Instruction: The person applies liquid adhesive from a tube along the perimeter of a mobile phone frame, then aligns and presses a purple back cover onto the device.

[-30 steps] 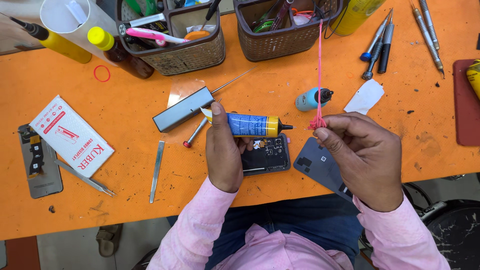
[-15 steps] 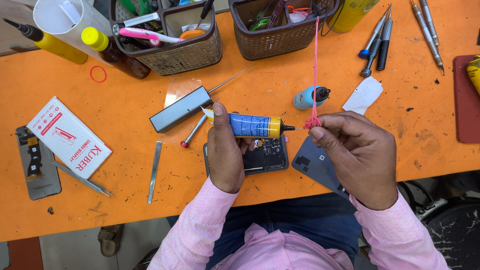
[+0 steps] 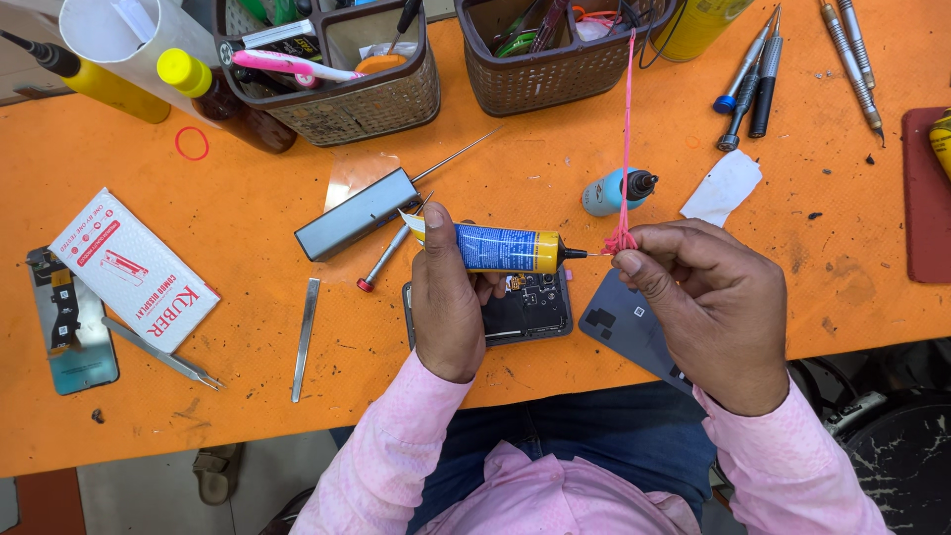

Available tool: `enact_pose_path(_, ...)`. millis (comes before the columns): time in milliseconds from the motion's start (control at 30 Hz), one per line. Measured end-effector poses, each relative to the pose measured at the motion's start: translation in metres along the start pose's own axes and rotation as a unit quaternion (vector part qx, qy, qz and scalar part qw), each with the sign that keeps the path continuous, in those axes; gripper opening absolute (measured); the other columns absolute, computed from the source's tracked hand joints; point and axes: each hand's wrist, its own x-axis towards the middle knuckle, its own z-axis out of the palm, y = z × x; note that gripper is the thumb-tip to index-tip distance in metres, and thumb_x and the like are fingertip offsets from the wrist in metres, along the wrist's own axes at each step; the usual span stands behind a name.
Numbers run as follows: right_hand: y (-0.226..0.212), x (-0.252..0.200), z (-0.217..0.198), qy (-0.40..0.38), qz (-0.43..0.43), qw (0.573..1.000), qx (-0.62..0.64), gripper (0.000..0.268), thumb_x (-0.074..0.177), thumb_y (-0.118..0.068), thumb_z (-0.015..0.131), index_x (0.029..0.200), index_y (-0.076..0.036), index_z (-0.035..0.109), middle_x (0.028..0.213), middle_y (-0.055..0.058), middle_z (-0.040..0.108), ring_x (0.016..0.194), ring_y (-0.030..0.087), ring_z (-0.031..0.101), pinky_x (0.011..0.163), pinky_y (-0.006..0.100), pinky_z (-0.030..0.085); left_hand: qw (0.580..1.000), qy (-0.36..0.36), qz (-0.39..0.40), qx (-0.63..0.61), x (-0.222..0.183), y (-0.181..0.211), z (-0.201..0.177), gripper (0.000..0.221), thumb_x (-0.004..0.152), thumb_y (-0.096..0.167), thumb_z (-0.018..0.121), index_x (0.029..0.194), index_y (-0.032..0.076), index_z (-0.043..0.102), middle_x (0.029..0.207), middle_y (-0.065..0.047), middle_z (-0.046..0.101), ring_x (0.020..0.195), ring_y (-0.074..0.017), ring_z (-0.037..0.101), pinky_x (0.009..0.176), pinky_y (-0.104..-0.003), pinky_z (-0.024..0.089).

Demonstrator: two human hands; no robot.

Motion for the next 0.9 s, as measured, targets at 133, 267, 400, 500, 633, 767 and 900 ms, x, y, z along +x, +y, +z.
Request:
enact_pose_path(133, -0.003, 0.0, -0.002, -0.006, -0.01, 0.999, -0.029, 0.016, 0.096, -0.003, 0.072, 0.111, 0.003, 0.074, 0.098, 0.006, 0.069, 0.082, 0.007, 0.063, 0.072, 0.021, 0.052, 0.99, -0.012, 0.056, 0.128, -0.005, 0.005, -0.005, 0.076, 0.104, 0.069, 0.028, 0.07, 0.008, 0.056, 0.059, -0.001, 0.055, 0.054, -0.0102, 0.048, 0.052, -0.027, 0.037)
enact_pose_path(267, -0.003, 0.0, 0.0, -0.027, -0.011, 0.999, -0.03, 0.016, 0.095, -0.002, 0.072, 0.11, 0.003, 0.074, 0.097, 0.006, 0.071, 0.085, 0.008, 0.066, 0.076, 0.022, 0.055, 0.975, -0.045, 0.144, 0.163, -0.013, 0.005, -0.007, 0.076, 0.106, 0.07, 0.03, 0.078, 0.005, 0.058, 0.064, -0.001, 0.052, 0.059, -0.0098, 0.047, 0.054, -0.027, 0.035)
enact_pose_path(400, -0.003, 0.0, 0.0, -0.031, 0.007, 0.999, -0.019, 0.017, 0.096, -0.002, 0.071, 0.111, 0.003, 0.075, 0.094, 0.007, 0.072, 0.083, 0.01, 0.067, 0.075, 0.024, 0.055, 0.976, -0.045, 0.139, 0.16, -0.013, 0.004, -0.007, 0.077, 0.106, 0.07, 0.03, 0.076, 0.006, 0.06, 0.062, 0.0, 0.056, 0.058, -0.0079, 0.05, 0.052, -0.026, 0.036)
enact_pose_path(500, -0.001, 0.0, 0.002, -0.034, 0.008, 0.999, 0.0, 0.017, 0.098, -0.003, 0.068, 0.112, 0.003, 0.074, 0.095, 0.007, 0.072, 0.084, 0.011, 0.071, 0.076, 0.024, 0.058, 0.983, -0.038, 0.119, 0.135, -0.014, 0.002, -0.005, 0.075, 0.106, 0.07, 0.033, 0.079, 0.005, 0.06, 0.064, -0.001, 0.057, 0.059, -0.0078, 0.049, 0.053, -0.026, 0.036)
enact_pose_path(633, 0.001, -0.001, 0.004, -0.041, 0.022, 0.999, -0.01, 0.018, 0.099, -0.004, 0.065, 0.113, 0.003, 0.074, 0.094, 0.008, 0.073, 0.082, 0.012, 0.074, 0.076, 0.025, 0.06, 0.982, -0.037, 0.121, 0.138, -0.015, -0.001, -0.006, 0.075, 0.106, 0.069, 0.031, 0.078, 0.005, 0.061, 0.063, 0.0, 0.057, 0.058, -0.0072, 0.05, 0.052, -0.025, 0.037)
enact_pose_path(767, 0.003, -0.002, 0.004, -0.045, 0.034, 0.998, 0.02, 0.02, 0.101, -0.004, 0.063, 0.116, 0.003, 0.073, 0.096, 0.009, 0.075, 0.083, 0.012, 0.073, 0.078, 0.026, 0.06, 0.984, -0.023, 0.106, 0.145, -0.016, 0.001, -0.006, 0.075, 0.105, 0.068, 0.03, 0.079, 0.006, 0.062, 0.063, 0.0, 0.058, 0.057, -0.0073, 0.05, 0.051, -0.025, 0.037)
enact_pose_path(900, 0.004, -0.004, 0.005, -0.048, 0.041, 0.997, 0.043, 0.021, 0.101, -0.005, 0.062, 0.117, 0.005, 0.072, 0.096, 0.011, 0.077, 0.084, 0.013, 0.074, 0.079, 0.026, 0.061, 0.986, -0.009, 0.091, 0.141, -0.016, 0.001, -0.008, 0.074, 0.105, 0.066, 0.03, 0.077, 0.006, 0.061, 0.062, -0.001, 0.058, 0.056, -0.0074, 0.051, 0.051, -0.026, 0.037)
